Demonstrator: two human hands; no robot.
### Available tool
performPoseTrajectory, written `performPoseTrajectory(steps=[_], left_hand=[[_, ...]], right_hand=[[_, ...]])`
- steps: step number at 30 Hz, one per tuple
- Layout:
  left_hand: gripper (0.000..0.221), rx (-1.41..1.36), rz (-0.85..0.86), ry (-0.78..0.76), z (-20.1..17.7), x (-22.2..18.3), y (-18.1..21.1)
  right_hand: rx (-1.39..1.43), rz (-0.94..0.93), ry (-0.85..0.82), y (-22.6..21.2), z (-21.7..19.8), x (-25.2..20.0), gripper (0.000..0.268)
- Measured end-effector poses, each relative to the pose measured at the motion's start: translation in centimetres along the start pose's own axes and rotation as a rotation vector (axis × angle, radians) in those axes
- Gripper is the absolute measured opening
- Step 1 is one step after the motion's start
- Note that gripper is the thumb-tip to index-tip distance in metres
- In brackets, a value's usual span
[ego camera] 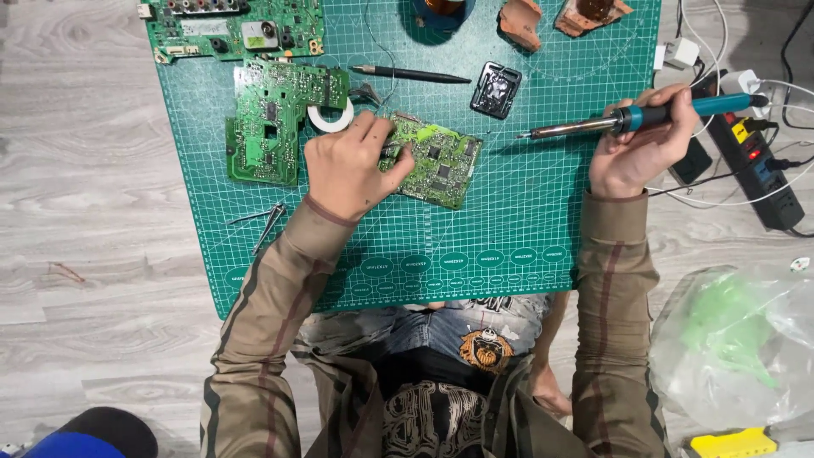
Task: Desoldering electronic components from a printed circuit board using a soldering iron.
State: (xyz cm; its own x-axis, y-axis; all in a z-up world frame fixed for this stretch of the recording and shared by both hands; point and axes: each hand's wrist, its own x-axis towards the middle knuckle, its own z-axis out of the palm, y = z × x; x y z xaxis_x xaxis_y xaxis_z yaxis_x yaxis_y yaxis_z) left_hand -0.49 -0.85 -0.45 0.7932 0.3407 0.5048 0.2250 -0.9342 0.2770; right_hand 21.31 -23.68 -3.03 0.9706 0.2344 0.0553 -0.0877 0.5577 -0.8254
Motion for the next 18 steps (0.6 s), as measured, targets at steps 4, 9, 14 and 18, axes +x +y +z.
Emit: performPoseTrajectory(steps=[4,9,14,18], left_hand=[[0.025,0.017,-0.013,-0.057,-0.1,-0.1,0.2],[0.028,-0.103,-0.033,-0.053,0.0,0.1,0.1],[0.038,-0.296,0.002,-0.07,-0.8,0.7,0.3],[0.022,-0.248,0.009,-0.083,-0.9,0.9,0.3]], right_hand=[[0.004,0.01,-0.026,0.0,-0.2,-0.1,0.02],[0.022,0.0,-0.021,-0.1,-0.3,0.1,0.02],[0.029,-0.075,-0.005,-0.3,0.0,0.0,0.022],[0.091,-0.067,-0.049,-0.6,-0.3,0.1,0.021]])
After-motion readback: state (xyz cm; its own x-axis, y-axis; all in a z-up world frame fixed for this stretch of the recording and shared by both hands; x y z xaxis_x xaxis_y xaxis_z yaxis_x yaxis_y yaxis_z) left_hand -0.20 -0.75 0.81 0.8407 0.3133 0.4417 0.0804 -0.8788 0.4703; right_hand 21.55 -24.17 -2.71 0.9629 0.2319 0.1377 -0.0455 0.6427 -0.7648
